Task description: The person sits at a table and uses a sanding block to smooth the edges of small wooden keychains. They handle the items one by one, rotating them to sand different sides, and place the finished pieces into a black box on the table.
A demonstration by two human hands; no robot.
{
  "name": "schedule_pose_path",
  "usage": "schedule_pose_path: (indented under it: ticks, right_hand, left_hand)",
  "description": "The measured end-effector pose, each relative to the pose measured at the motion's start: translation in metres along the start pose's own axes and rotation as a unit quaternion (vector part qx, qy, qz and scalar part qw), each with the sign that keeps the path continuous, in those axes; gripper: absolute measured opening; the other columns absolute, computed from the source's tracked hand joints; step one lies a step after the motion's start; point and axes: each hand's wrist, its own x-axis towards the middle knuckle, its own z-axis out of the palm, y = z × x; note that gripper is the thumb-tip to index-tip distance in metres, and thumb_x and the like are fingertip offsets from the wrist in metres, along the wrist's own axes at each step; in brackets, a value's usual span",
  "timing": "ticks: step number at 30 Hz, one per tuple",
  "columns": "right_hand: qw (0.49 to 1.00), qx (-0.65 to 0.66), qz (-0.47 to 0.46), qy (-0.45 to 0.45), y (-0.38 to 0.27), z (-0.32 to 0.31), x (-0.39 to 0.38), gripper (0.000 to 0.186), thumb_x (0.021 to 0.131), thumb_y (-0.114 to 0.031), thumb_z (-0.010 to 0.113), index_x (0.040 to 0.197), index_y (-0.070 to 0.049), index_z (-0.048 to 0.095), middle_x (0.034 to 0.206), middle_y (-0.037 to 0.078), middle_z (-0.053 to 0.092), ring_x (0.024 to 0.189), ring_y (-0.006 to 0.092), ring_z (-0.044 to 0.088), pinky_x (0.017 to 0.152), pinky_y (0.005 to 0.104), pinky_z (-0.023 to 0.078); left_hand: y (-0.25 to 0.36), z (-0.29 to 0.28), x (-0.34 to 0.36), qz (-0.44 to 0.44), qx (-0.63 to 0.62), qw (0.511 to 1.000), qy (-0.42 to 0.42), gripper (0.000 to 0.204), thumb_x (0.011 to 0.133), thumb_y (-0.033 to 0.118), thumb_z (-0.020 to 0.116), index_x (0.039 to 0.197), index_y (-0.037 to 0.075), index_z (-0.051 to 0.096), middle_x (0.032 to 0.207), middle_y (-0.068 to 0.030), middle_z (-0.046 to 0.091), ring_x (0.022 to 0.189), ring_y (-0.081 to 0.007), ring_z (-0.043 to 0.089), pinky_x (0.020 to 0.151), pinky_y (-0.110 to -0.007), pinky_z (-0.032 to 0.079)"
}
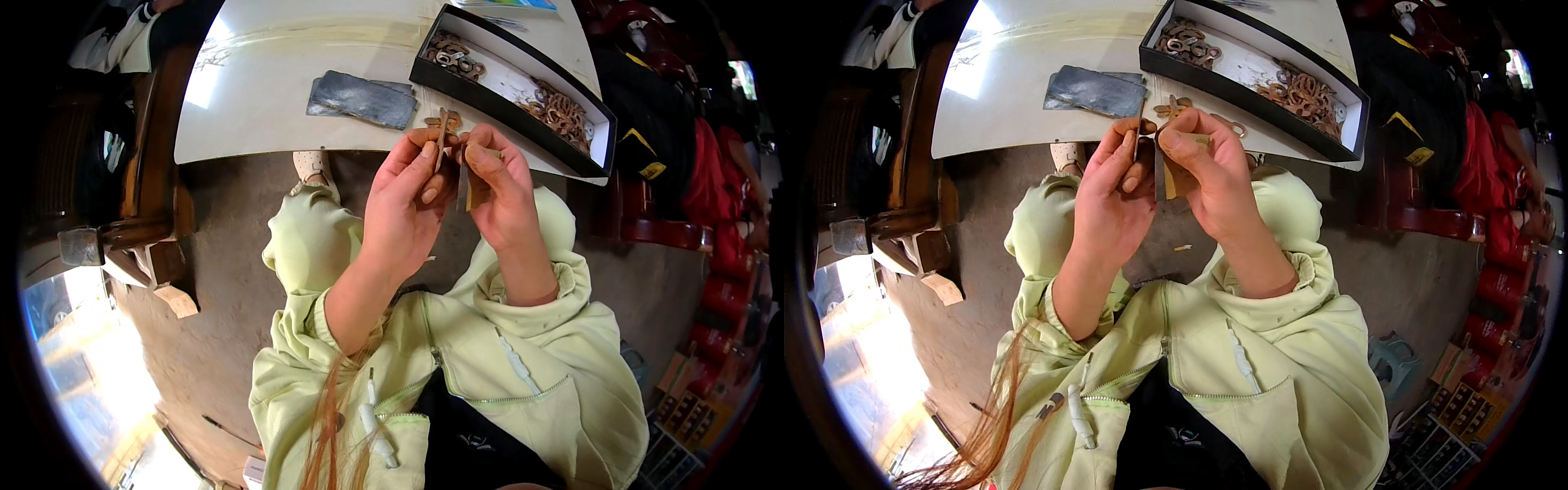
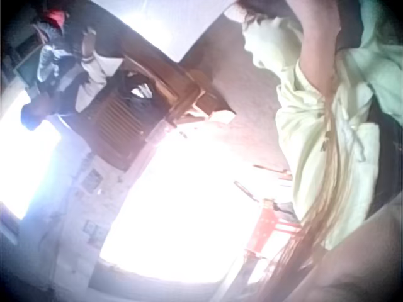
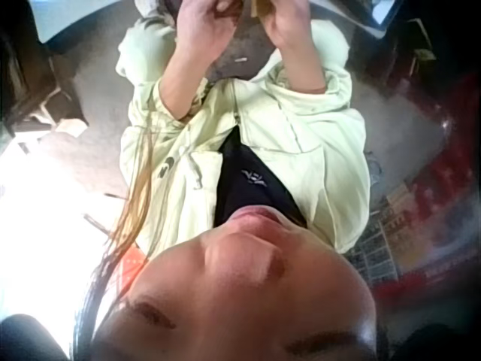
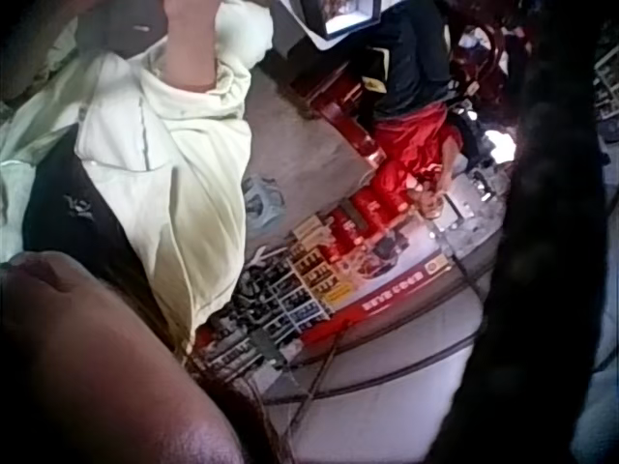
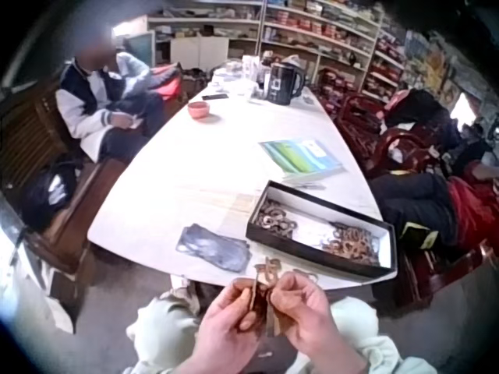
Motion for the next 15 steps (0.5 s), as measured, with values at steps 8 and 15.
schedule_pose_path:
  ticks: [8, 15]
  right_hand:
    - [1.000, 0.006, -0.012, 0.014, 0.002, 0.002, -0.005, 0.010, 0.088, -0.010, 0.066, 0.088, -0.006, 0.057, 0.083, -0.003, 0.059, 0.077, 0.0034, 0.053, 0.071, 0.0196, 0.043]
    - [1.000, 0.002, -0.013, 0.023, 0.005, 0.003, -0.006, 0.011, 0.088, -0.008, 0.066, 0.090, -0.005, 0.056, 0.086, -0.002, 0.059, 0.079, 0.0035, 0.055, 0.072, 0.0193, 0.045]
  left_hand:
    - [-0.011, 0.001, 0.003, 0.054, 0.080, 0.994, 0.048, 0.017, 0.097, 0.011, 0.056, 0.112, 0.004, 0.060, 0.095, 0.0006, 0.063, 0.070, -0.0042, 0.047, 0.064, -0.020, 0.040]
    - [-0.019, 0.004, 0.002, 0.105, 0.134, 0.982, 0.083, 0.023, 0.096, 0.011, 0.058, 0.117, 0.002, 0.062, 0.100, -0.0005, 0.065, 0.083, -0.0053, 0.059, 0.070, -0.019, 0.046]
